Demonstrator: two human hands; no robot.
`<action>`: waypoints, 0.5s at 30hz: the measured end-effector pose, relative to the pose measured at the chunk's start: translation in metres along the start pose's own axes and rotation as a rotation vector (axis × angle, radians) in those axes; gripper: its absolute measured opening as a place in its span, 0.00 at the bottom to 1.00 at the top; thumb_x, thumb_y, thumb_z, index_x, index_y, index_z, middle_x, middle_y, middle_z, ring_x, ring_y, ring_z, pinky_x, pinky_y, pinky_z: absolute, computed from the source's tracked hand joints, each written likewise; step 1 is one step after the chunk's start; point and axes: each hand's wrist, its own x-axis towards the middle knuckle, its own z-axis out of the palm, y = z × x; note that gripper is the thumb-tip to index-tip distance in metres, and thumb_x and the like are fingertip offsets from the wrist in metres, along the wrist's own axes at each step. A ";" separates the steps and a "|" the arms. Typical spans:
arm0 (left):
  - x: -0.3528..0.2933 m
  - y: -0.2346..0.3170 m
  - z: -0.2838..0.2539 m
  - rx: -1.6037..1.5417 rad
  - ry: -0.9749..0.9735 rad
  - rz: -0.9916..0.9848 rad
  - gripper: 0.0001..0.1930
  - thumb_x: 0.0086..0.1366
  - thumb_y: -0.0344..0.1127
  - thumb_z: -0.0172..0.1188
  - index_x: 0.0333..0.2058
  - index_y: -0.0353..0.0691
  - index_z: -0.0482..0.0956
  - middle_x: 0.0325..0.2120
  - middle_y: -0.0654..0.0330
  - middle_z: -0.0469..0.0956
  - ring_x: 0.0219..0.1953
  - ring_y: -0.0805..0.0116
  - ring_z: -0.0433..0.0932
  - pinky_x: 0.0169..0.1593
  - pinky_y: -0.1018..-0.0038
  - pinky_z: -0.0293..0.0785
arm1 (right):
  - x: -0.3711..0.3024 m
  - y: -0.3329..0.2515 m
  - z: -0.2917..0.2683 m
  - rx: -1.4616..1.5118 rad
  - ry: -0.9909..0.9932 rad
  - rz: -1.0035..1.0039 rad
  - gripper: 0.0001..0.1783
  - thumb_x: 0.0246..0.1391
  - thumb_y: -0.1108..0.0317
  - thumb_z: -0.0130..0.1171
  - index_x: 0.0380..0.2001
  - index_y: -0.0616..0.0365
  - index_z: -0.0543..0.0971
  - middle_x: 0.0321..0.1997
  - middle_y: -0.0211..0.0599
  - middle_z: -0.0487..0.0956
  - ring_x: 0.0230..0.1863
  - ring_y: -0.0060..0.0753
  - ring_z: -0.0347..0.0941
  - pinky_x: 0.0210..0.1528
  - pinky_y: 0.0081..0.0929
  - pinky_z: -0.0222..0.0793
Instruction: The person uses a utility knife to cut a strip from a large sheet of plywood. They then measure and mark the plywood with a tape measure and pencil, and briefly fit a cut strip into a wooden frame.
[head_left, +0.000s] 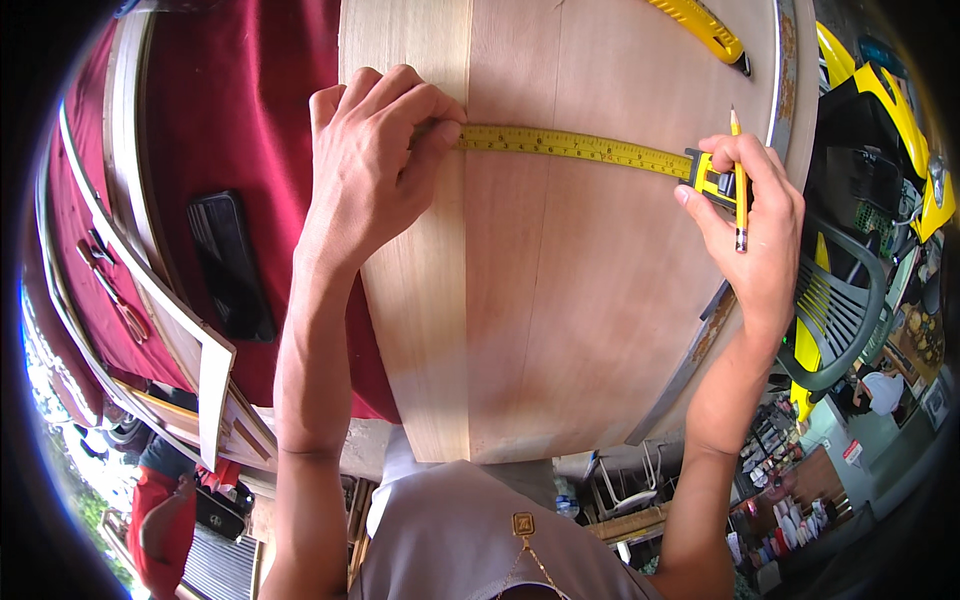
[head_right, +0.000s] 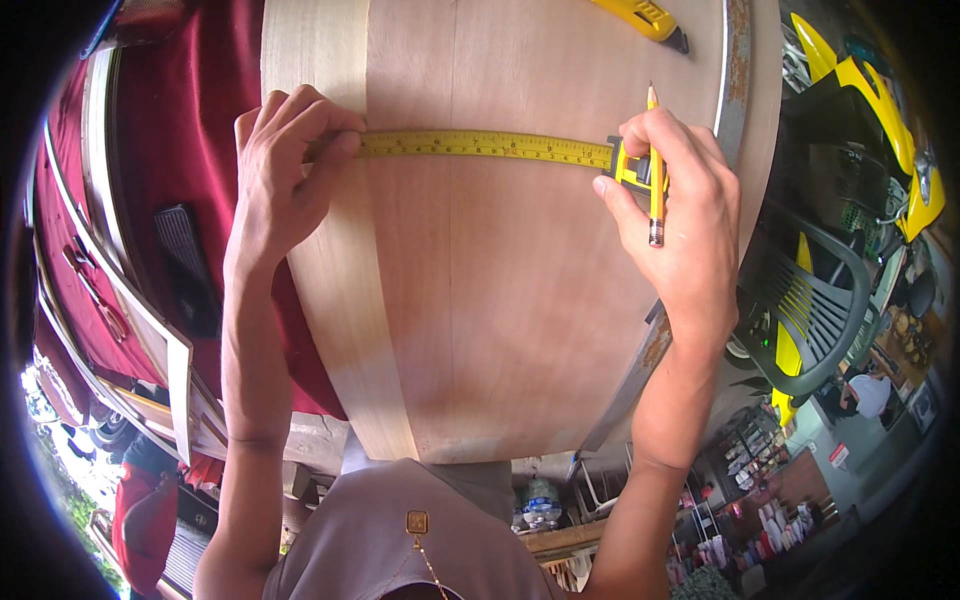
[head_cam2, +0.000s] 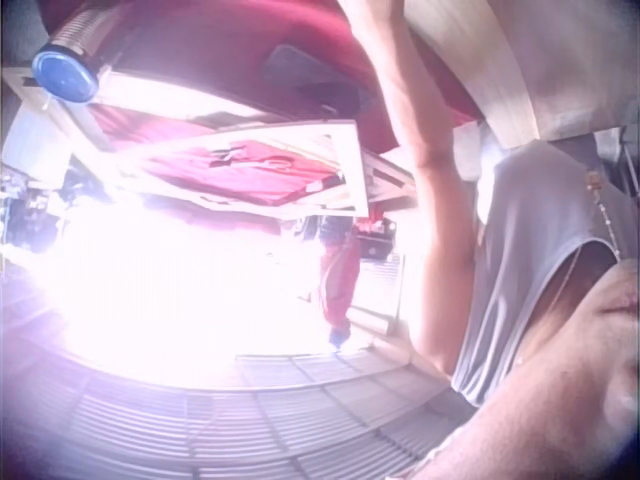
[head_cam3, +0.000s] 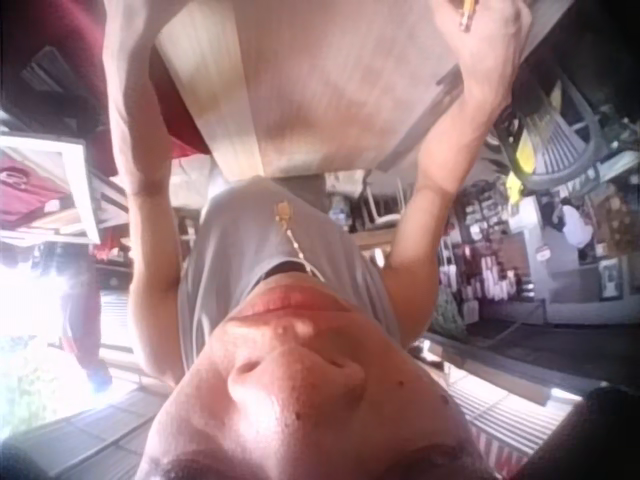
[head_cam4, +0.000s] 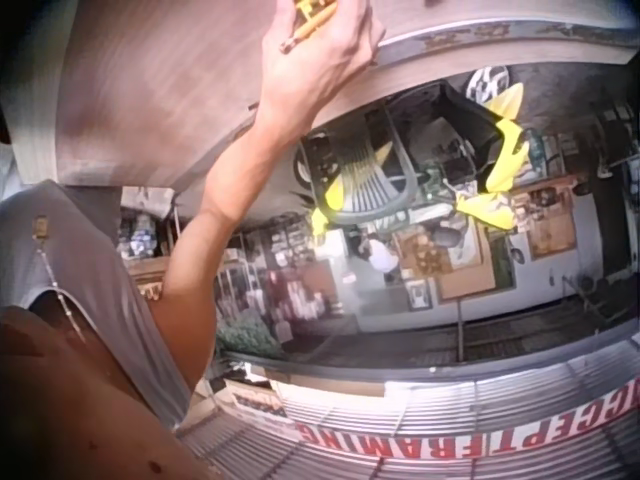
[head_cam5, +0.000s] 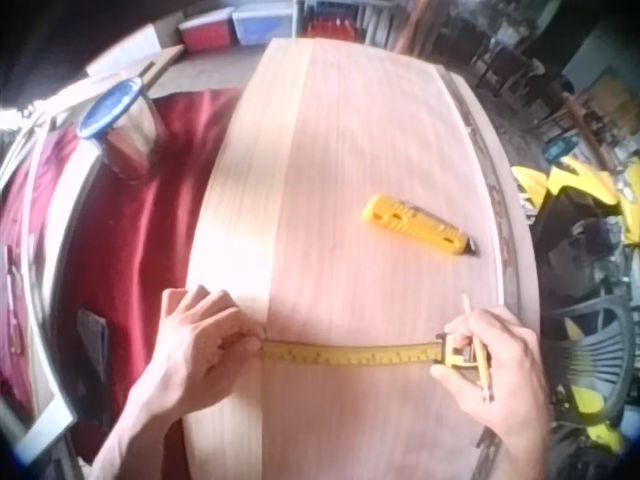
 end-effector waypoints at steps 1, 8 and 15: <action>0.000 0.000 0.000 -0.004 -0.002 -0.003 0.02 0.62 0.31 0.62 0.32 0.46 0.83 0.28 0.69 0.75 0.34 0.69 0.72 0.48 0.66 0.60 | 0.000 0.000 -0.001 0.005 -0.007 0.013 0.21 0.38 0.83 0.71 0.35 0.62 0.73 0.33 0.39 0.77 0.37 0.47 0.75 0.41 0.39 0.72; 0.002 -0.001 -0.002 -0.060 -0.002 -0.024 0.00 0.59 0.31 0.66 0.29 0.44 0.84 0.25 0.69 0.75 0.33 0.70 0.71 0.48 0.67 0.60 | 0.010 -0.012 0.003 -0.230 0.093 -0.191 0.19 0.37 0.76 0.74 0.33 0.58 0.75 0.29 0.35 0.77 0.36 0.44 0.75 0.44 0.38 0.69; 0.002 0.004 -0.001 -0.082 0.005 -0.074 0.01 0.57 0.29 0.67 0.29 0.43 0.85 0.26 0.68 0.76 0.35 0.68 0.72 0.50 0.66 0.61 | 0.035 -0.030 0.061 0.100 0.154 -0.371 0.18 0.37 0.80 0.77 0.26 0.60 0.75 0.24 0.33 0.77 0.29 0.34 0.77 0.38 0.32 0.75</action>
